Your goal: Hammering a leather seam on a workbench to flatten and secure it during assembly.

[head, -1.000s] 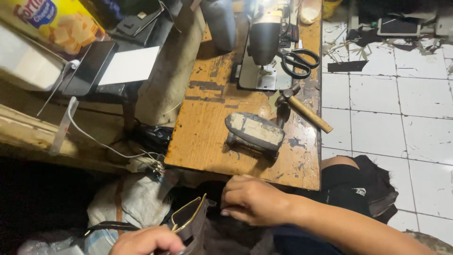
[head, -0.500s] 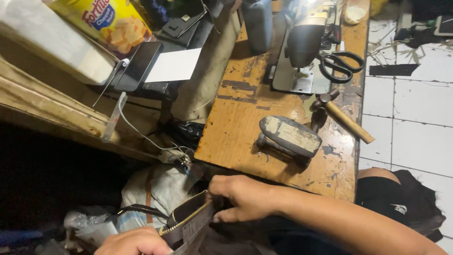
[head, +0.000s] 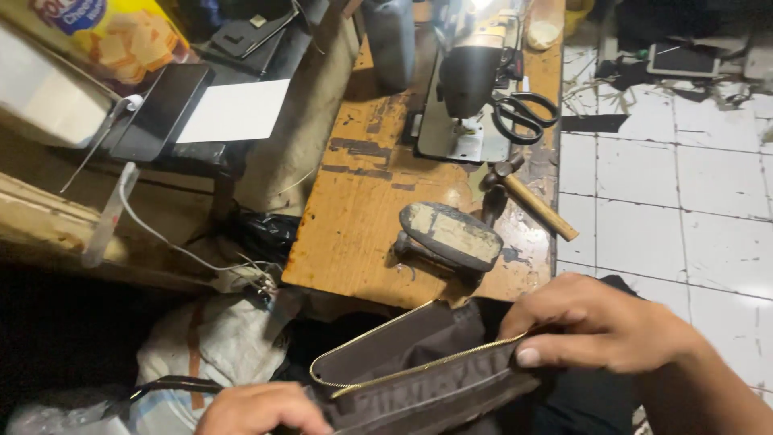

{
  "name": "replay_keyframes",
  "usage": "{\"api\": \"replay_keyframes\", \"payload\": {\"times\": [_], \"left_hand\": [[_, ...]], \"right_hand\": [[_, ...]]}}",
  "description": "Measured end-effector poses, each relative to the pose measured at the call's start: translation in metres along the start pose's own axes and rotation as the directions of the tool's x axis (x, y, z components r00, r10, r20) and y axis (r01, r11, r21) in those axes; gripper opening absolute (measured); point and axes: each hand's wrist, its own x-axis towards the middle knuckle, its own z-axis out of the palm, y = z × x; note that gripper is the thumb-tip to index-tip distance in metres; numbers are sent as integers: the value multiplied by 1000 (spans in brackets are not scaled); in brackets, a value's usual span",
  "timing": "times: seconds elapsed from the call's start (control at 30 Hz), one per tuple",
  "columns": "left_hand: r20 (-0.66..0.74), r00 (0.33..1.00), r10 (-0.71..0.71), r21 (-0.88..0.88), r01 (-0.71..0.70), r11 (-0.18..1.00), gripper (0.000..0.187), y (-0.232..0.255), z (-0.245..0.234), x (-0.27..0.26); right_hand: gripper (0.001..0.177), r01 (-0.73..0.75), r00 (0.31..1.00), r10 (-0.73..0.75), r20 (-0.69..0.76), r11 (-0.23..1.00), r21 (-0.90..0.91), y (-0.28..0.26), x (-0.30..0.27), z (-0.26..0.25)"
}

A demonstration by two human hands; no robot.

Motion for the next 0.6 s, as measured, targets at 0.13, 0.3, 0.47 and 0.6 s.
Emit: {"api": "replay_keyframes", "payload": {"times": [0.13,0.3,0.47,0.6], "left_hand": [[-229,971,-65,118,94,989,14,2,44,73],[-475,813,-336,-57,353,934,17,-29,84,145],[-415,791,-450,-301,347,888,14,-51,85,153],[-134,859,-494,-313,436,844,27,-41,63,130]], "right_hand": [[21,-258,938,201,-281,949,-182,4,-23,-42],[16,-448,784,298,-544,879,-165,61,-8,-97],[8,-436,755,408,-513,897,71,103,16,-116],[8,-323,800,426,-422,900,294,126,17,-130]]}}
